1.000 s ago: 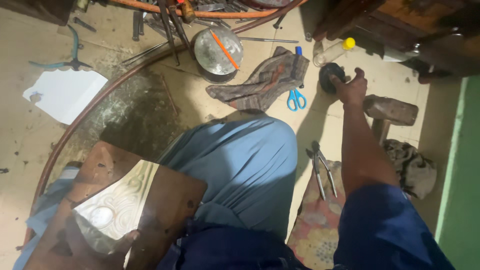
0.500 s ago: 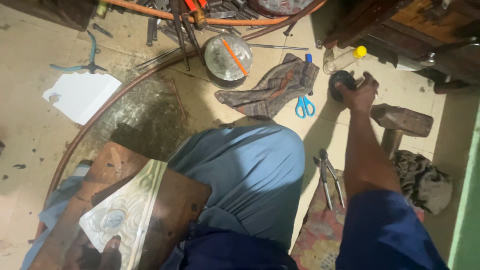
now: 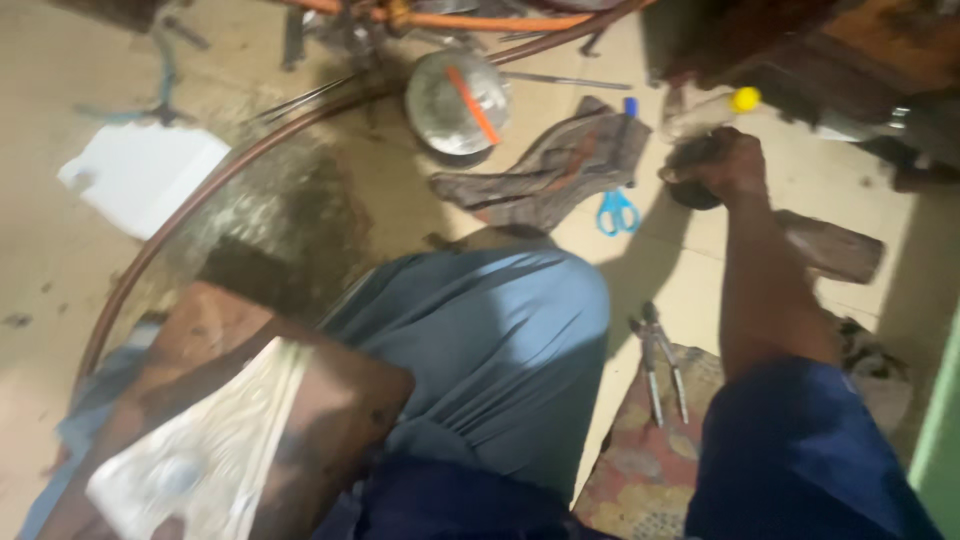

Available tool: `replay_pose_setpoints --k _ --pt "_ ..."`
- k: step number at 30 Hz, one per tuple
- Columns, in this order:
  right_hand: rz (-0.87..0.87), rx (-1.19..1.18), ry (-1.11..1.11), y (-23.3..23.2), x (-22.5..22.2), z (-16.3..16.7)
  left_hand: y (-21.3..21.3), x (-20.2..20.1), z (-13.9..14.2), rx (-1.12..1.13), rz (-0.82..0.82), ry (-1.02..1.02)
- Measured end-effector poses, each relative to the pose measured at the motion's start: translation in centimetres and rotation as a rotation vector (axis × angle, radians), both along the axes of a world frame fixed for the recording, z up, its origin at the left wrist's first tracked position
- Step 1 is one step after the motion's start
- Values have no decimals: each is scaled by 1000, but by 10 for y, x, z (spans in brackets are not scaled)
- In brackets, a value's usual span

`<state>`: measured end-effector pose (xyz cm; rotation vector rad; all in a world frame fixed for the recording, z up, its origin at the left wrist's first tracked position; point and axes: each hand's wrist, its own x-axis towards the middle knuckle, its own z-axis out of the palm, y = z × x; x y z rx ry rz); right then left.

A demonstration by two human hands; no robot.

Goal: The person sits on the floor with a wooden board on their lap and traces the raised decorative pattern of an ornamental sheet-metal piece with an orange pencil. They then pick up a dark punch-like object, handle the ornament, and use red-handled shears to cut a thin metal strip before resting.

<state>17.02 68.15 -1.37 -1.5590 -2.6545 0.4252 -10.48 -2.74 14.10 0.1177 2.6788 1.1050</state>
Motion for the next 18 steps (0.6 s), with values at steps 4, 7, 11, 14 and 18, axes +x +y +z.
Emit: replay_pose_setpoints --k 4,7,11,14,18 --pt "-33 283 66 -37 3 -26 -10 6 10 239 92 -190" --pt "-63 259 136 -83 3 -37 -5 12 12 353 140 -338" --pt "-279 -72 522 -127 26 -20 12 4 15 556 15 -371" --pt "-366 -332 939 -154 33 6 18 -2 27 582 -141 -364" --pt "-22 -762 1372 -206 -8 71 26 -8 42 247 -354 -362"
